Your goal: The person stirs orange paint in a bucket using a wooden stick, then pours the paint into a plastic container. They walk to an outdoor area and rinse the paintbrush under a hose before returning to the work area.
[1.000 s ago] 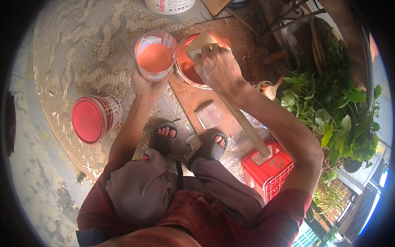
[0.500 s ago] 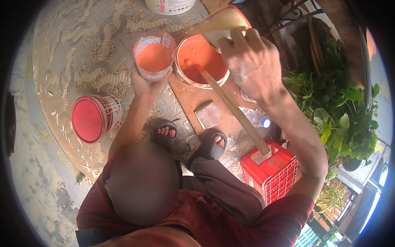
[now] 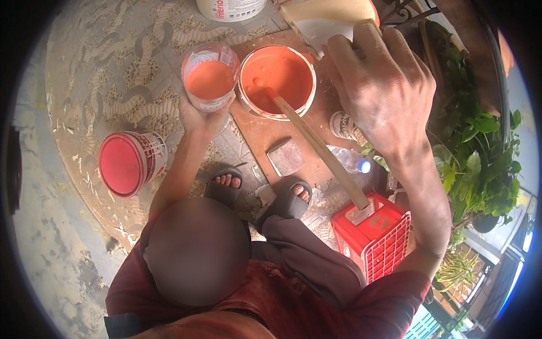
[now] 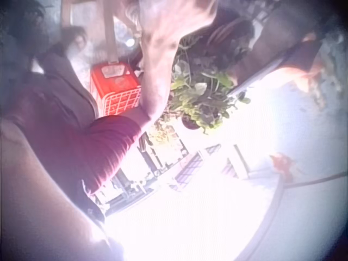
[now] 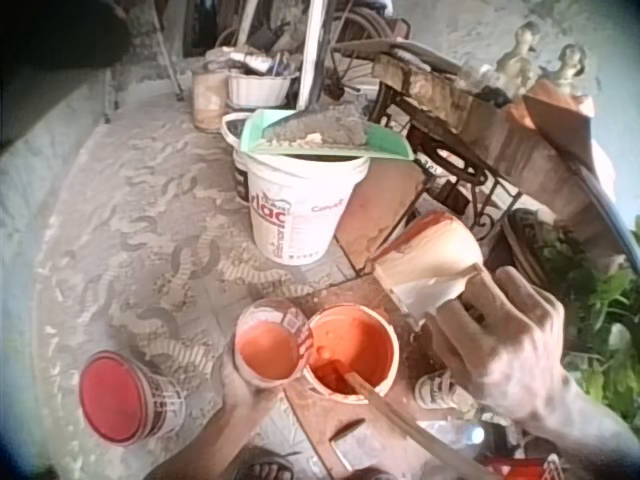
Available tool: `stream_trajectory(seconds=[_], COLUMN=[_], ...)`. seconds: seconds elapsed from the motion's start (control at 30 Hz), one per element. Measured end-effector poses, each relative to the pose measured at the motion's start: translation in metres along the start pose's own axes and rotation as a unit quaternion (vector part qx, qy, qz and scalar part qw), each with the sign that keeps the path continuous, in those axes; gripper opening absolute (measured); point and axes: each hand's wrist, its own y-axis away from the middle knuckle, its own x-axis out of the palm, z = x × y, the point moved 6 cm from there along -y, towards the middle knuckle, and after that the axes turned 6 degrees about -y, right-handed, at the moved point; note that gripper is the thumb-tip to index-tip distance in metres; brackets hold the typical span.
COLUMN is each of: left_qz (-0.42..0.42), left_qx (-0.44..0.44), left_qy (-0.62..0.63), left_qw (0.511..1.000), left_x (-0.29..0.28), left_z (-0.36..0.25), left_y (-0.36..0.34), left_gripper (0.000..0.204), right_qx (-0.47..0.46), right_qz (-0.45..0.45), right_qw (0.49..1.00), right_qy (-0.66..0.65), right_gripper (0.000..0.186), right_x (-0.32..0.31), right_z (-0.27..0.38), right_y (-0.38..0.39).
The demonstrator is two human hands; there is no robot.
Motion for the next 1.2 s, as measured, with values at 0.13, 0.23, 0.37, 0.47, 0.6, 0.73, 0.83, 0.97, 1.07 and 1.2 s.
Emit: stream_trajectory(seconds=[0.13, 0.23, 0.37, 0.47, 0.6, 0.73, 0.83, 0.97, 1.07, 1.2], left_qz=[0.027, 0.026, 0.036, 0.033, 0.026, 0.037, 0.03, 0.015, 0.021, 0.034], left_qx=[0.001, 0.002, -0.007, -0.008, -0.002, 0.0, -0.005, -0.007, -0.008, -0.007], left_qy=[0.003, -0.003, 0.008, 0.021, 0.013, 0.01, 0.006, 0.003, 0.007, 0.011], left_qw=[1.0, 1.0, 0.999, 0.999, 1.0, 0.999, 1.0, 1.0, 1.0, 0.999], left_x=[-0.001, -0.001, -0.001, -0.002, -0.004, -0.006, -0.001, -0.003, -0.006, -0.01], left_z=[0.002, 0.004, 0.007, 0.007, 0.005, 0.003, 0.007, 0.007, 0.006, 0.005], left_y=[-0.002, 0.0, 0.001, 0.001, 0.002, 0.001, 0.0, 0.002, 0.001, -0.003], left_gripper=[0.05, 0.054, 0.053, 0.055, 0.056, 0.056, 0.056, 0.057, 0.058, 0.058], right_qx=[-0.003, -0.015, -0.07, -0.066, -0.056, -0.03, 0.002, 0.015, 0.052, 0.03], right_qz=[-0.013, 0.002, 0.065, 0.086, 0.074, 0.058, 0.112, 0.116, 0.146, 0.134], right_qw=[1.0, 1.0, 0.992, 0.99, 0.99, 0.986, 0.982, 0.983, 0.964, 0.969], right_qy=[-0.006, -0.027, -0.08, -0.088, -0.102, -0.151, -0.153, -0.143, -0.217, -0.207], right_gripper=[0.014, 0.015, 0.014, 0.015, 0.014, 0.012, 0.015, 0.022, 0.018, 0.017], right_x=[0.005, 0.039, 0.096, 0.104, 0.12, 0.135, 0.177, 0.196, 0.208, 0.23], right_z=[-0.001, 0.007, 0.021, 0.025, 0.024, 0.023, 0.014, 0.021, 0.032, 0.044], right_y=[0.005, 0.018, 0.039, 0.042, 0.049, 0.046, 0.061, 0.06, 0.045, 0.045])
